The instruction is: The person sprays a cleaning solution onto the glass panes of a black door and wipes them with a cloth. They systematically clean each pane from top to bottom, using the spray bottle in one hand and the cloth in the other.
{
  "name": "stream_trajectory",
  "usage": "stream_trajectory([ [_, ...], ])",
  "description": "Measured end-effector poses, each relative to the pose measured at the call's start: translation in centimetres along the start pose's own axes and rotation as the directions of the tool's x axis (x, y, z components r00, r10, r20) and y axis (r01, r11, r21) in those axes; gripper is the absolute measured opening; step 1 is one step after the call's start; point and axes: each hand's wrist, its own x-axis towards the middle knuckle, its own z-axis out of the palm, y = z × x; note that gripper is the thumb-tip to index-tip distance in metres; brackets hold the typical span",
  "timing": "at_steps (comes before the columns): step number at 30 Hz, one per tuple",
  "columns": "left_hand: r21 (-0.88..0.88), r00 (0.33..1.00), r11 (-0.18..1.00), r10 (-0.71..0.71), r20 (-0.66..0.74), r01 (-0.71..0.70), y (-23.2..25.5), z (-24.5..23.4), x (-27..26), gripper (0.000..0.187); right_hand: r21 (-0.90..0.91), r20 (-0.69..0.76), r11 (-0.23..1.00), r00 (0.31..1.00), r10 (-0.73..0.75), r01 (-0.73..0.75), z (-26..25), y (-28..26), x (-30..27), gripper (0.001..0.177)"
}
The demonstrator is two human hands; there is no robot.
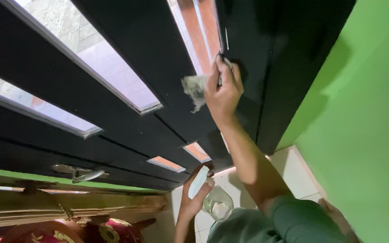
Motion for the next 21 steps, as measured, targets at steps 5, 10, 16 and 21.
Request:
stream_trajectory([
  [5, 0.009, 1.0, 1.0, 0.019, 0.004, -0.019, -0.5, -0.1, 0.6, 0.058, 0.046, 0.118, 0.999, 0.993, -0.01, 0.005, -0.3, 1.4, -0.4, 0.017],
  [10, 0.119, 0.997, 0.991, -0.064, -0.037, 0.068, 0.3, 0.2, 0.9, 0.059, -0.08, 0.364, 0.978, 0.919, -0.151, 0.192, -1.7, 2.2, -1.6, 0.024],
  [16, 0.033, 0.998, 0.999, 0.037, 0.046, -0.039, -0.3, 0.3, 1.7, 0.056, 0.036, 0.184, 0.993, 0.976, -0.117, 0.112, -0.7, 4.3, -0.8, 0.017],
  [21, -0.035, 1.0, 0.999, -0.005, 0.024, 0.006, 0.6, 0.7, 1.6, 0.057, -0.103, 0.325, 0.982, 0.939, -0.115, 0.156, -1.9, 2.6, -1.1, 0.017],
])
